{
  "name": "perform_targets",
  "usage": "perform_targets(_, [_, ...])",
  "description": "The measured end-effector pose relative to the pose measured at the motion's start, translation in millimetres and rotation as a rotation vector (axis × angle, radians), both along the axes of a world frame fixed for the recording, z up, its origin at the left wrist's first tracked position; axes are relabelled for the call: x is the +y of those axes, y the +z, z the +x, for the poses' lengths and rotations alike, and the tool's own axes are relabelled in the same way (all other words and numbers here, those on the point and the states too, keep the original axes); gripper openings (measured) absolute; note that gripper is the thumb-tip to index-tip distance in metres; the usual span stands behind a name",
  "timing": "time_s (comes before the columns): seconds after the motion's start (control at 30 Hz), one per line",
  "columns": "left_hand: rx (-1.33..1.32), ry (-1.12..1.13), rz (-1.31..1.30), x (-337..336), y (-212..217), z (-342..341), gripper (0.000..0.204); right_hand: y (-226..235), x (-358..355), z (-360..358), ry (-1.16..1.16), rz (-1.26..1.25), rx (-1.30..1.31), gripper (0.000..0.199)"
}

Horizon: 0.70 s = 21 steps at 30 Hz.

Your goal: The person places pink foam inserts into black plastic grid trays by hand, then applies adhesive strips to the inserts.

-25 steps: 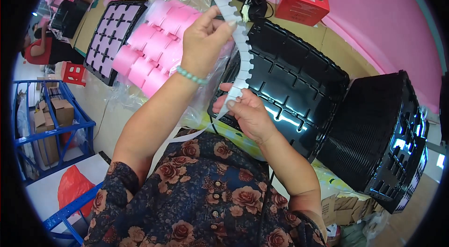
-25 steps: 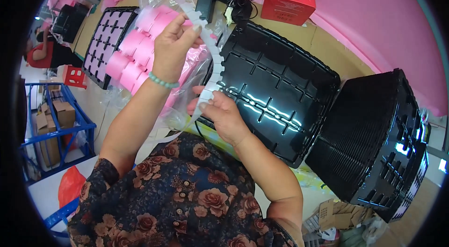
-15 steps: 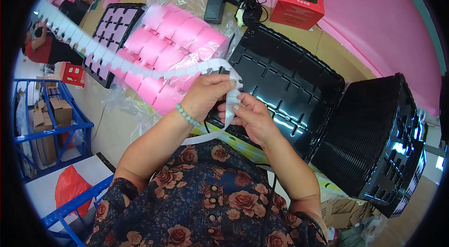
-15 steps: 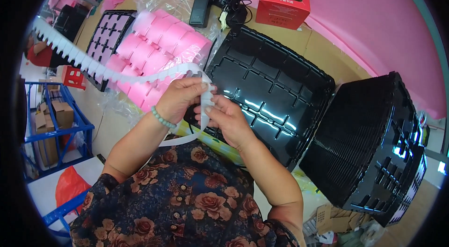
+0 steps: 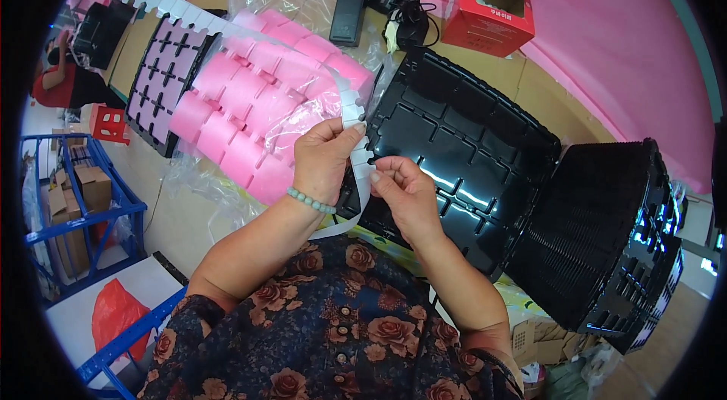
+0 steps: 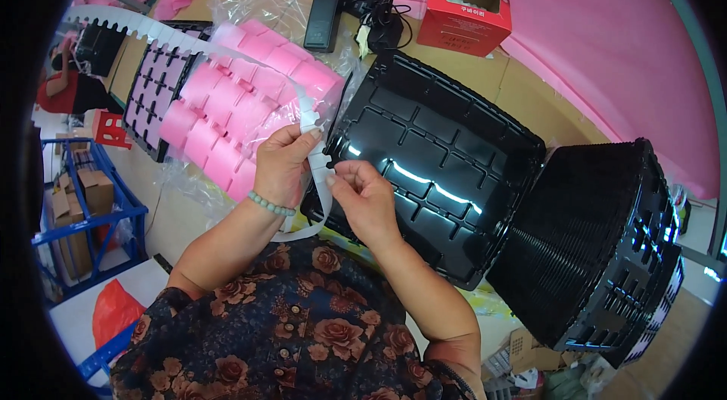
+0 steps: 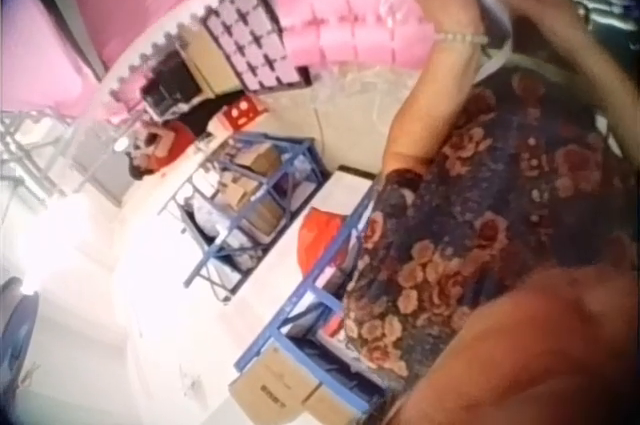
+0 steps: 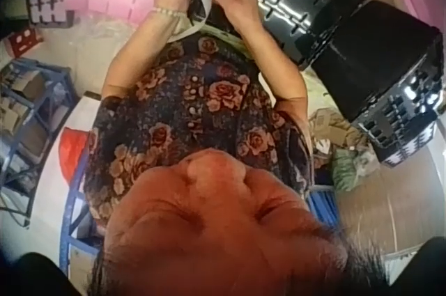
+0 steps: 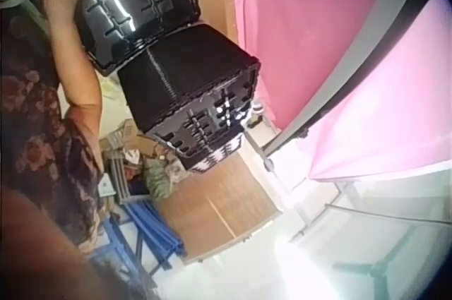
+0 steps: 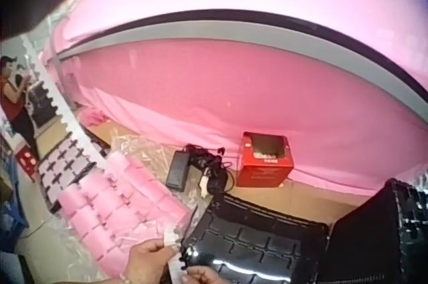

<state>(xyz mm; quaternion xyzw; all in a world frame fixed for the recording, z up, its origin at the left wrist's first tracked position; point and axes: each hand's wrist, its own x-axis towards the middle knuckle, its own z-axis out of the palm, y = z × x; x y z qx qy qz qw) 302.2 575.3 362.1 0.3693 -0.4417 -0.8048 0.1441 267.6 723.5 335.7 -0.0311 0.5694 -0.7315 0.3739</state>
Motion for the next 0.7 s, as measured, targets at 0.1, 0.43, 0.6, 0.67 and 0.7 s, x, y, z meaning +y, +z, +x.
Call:
perform_targets(0.1, [-0.009, -0.028, -0.043, -5, -5, -6, 0.012, 6, -6, -4, 0.041, 0.163, 0.138, 0.006])
perform_targets(0.43, [-0.087, 0.036, 0.04, -35, -8, -16, 0.011, 24, -14, -104, -0.117, 0.574, 1.28, 0.004])
perform_targets(0.6, [-0.066, 0.016, 0.046, -35, -5, -13, 0.011, -7, -18, -166, 0.032, 0.728, 1.31, 0.005])
perform_targets(0.67, [-0.07, 0.001, 0.04, -36, -9, -12, 0.012, -11, -24, -175, 0.162, 0.834, 1.309, 0.006])
perform_targets(0.7, [-0.077, 0.002, 0.044, -36, -11, -11, 0.012, -14, -26, -178, 0.166, 0.833, 1.311, 0.006])
